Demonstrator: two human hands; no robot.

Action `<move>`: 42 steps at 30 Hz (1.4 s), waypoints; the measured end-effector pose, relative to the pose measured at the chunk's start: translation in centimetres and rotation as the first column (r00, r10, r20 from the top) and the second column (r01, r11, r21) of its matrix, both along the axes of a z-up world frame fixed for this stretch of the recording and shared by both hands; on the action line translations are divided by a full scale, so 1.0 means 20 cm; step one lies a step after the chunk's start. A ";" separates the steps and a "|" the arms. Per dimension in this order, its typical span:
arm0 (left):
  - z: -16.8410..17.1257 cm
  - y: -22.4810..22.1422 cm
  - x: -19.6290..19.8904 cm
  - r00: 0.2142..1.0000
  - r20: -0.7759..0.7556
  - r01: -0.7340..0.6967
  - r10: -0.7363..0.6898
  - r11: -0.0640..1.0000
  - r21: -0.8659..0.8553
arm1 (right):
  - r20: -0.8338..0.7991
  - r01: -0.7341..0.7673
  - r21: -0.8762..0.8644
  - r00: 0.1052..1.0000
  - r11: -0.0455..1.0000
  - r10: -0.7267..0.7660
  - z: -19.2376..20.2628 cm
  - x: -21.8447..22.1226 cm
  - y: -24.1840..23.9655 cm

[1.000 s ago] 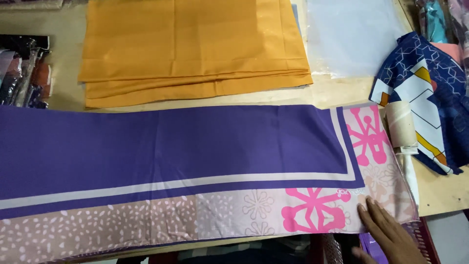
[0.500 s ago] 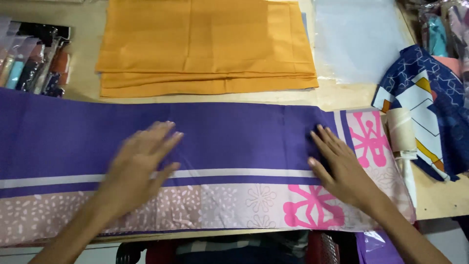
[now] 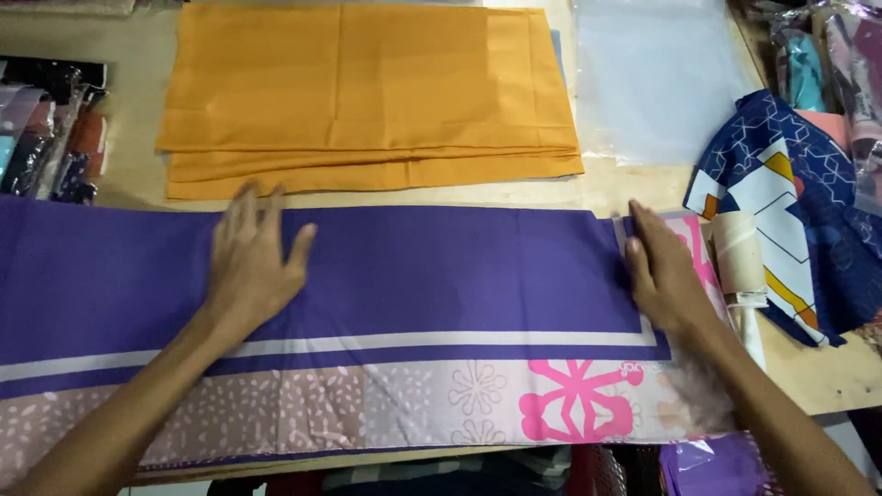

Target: Unfolding a piece of fabric and cleaning it with a lint roller on a work table.

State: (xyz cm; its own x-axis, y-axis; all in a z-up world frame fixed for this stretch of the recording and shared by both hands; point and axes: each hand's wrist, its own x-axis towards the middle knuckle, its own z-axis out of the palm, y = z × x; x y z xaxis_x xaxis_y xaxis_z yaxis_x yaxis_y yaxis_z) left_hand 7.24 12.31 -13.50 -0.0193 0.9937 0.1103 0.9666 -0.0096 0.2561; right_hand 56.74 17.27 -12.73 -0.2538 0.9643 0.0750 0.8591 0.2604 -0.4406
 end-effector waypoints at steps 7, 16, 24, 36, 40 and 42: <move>-0.01 0.12 0.27 0.944 0.097 0.321 -0.317 0.947 -0.025 | 0.180 -0.018 0.496 0.980 0.868 -0.082 -0.42 0.33 0.42; -0.01 0.10 0.26 0.947 0.107 0.308 -0.302 0.950 -0.055 | 0.436 0.080 0.360 0.866 0.929 -0.244 -0.29 0.38 0.44; -0.05 0.11 0.27 0.946 0.040 0.323 -0.321 0.946 -0.041 | 0.549 -0.160 0.537 0.812 0.828 -0.199 -0.26 0.38 0.44; -0.08 0.06 0.90 0.503 0.033 0.862 -0.864 0.504 0.053 | 0.213 0.001 -0.025 0.977 1.000 0.004 0.04 0.05 -0.52; -0.15 0.30 1.28 0.483 0.070 0.872 -0.873 0.487 0.053 | 0.214 0.033 0.426 0.967 0.904 -0.137 -0.08 0.26 -0.57; -0.20 0.43 1.50 0.511 0.076 0.850 -0.856 0.517 0.107 | 0.238 0.156 0.469 0.926 0.869 -0.294 -0.02 0.29 -0.60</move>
